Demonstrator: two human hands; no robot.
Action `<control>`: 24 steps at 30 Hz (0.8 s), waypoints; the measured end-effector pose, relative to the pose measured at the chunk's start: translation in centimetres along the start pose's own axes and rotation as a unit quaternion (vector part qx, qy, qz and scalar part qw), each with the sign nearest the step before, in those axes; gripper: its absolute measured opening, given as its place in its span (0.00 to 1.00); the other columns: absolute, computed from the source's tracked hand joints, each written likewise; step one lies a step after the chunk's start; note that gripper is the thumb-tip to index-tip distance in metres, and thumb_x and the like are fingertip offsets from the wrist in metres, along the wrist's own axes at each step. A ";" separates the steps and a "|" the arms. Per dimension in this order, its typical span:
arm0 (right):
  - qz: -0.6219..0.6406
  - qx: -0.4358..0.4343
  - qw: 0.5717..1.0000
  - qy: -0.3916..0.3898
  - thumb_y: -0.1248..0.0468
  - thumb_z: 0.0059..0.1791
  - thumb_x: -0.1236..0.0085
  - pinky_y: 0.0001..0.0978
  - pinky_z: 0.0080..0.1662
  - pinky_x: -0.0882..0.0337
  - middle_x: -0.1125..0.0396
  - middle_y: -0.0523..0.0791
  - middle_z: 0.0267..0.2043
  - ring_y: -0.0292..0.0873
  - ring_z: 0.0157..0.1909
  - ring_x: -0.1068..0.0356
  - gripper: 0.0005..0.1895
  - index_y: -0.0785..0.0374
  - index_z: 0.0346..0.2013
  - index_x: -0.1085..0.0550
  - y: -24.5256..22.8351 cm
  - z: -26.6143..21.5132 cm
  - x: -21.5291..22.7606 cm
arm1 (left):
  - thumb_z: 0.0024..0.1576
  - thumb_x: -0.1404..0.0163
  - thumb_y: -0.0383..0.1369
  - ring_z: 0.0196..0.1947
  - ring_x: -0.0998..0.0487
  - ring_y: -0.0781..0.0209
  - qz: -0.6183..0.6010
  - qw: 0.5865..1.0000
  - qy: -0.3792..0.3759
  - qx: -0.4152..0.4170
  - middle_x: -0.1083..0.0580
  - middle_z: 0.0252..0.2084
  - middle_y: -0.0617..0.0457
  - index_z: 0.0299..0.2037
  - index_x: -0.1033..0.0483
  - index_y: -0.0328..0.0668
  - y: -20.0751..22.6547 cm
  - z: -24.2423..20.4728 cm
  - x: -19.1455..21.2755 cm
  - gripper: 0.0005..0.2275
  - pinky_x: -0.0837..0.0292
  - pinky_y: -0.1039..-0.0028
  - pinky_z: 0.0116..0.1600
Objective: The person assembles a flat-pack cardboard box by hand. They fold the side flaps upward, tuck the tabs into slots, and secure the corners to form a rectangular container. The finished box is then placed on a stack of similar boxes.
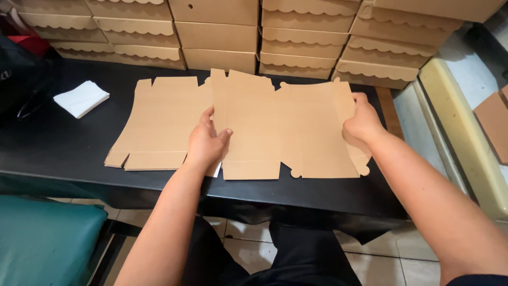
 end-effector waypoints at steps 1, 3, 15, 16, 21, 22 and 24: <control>0.008 0.010 1.000 -0.005 0.74 0.42 0.44 0.42 0.58 0.33 0.30 0.58 0.54 0.58 0.59 0.31 0.33 0.66 0.62 0.36 -0.1 0.2 -0.1 | 0.52 0.40 0.34 0.62 0.27 0.42 -0.003 1.000 0.001 -0.002 0.26 0.59 0.35 0.70 0.43 0.36 0.0 0.0 -0.1 0.36 0.33 0.63 0.63; 0.052 0.019 0.998 -0.026 0.76 0.42 0.48 0.41 0.59 0.34 0.30 0.57 0.55 0.56 0.61 0.31 0.34 0.66 0.64 0.37 -0.5 0.1 -0.4 | 0.52 0.39 0.34 0.63 0.27 0.42 -0.007 1.000 0.004 -0.015 0.27 0.59 0.35 0.69 0.43 0.35 0.1 0.1 0.1 0.35 0.33 0.63 0.63; 0.019 0.045 0.994 -0.100 0.69 0.45 0.46 0.41 0.74 0.62 0.63 0.64 0.77 0.59 0.80 0.66 0.45 0.75 0.72 0.55 -2.7 -0.3 -7.2 | 0.52 0.40 0.31 0.66 0.31 0.44 -0.023 1.000 0.001 -0.017 0.31 0.64 0.35 0.69 0.43 0.32 -0.6 0.3 -0.2 0.35 0.36 0.65 0.66; -0.012 0.039 0.994 -0.101 0.67 0.45 0.45 0.43 0.74 0.62 0.63 0.64 0.77 0.59 0.80 0.67 0.45 0.75 0.72 0.54 -2.7 -0.3 -7.8 | 0.53 0.40 0.31 0.67 0.32 0.44 -0.029 0.999 0.003 -0.026 0.31 0.65 0.35 0.69 0.43 0.31 -0.6 0.4 -0.3 0.35 0.37 0.65 0.66; -0.131 0.063 0.985 -0.094 0.55 0.53 0.51 0.49 0.73 0.66 0.64 0.65 0.77 0.61 0.79 0.68 0.41 0.78 0.70 0.53 -3.9 -1.5 -9.3 | 0.53 0.40 0.30 0.70 0.34 0.44 -0.056 0.998 0.008 -0.031 0.33 0.67 0.34 0.69 0.43 0.29 -1.3 0.6 -0.6 0.35 0.38 0.66 0.68; -0.146 0.061 0.983 -0.092 0.53 0.54 0.53 0.49 0.73 0.66 0.62 0.64 0.77 0.60 0.79 0.67 0.39 0.78 0.70 0.51 -4.4 -2.0 -9.6 | 0.53 0.39 0.30 0.70 0.34 0.44 -0.060 0.998 0.009 -0.033 0.33 0.67 0.33 0.69 0.43 0.28 -1.3 0.6 -0.6 0.35 0.38 0.66 0.68; -0.167 0.070 0.980 -0.082 0.51 0.56 0.55 0.48 0.74 0.64 0.59 0.63 0.76 0.59 0.79 0.65 0.37 0.78 0.69 0.48 -5.2 -2.5 -9.3 | 0.53 0.40 0.30 0.70 0.34 0.45 -0.080 0.997 0.001 -0.014 0.33 0.66 0.34 0.70 0.43 0.28 -1.5 0.7 -0.7 0.35 0.38 0.67 0.69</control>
Point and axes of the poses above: each hand's wrist, its own z-axis towards the middle knuckle, its own x-axis out of the back of the hand, y = z × x, the point moved 9 cm from there along z, towards the middle knuckle
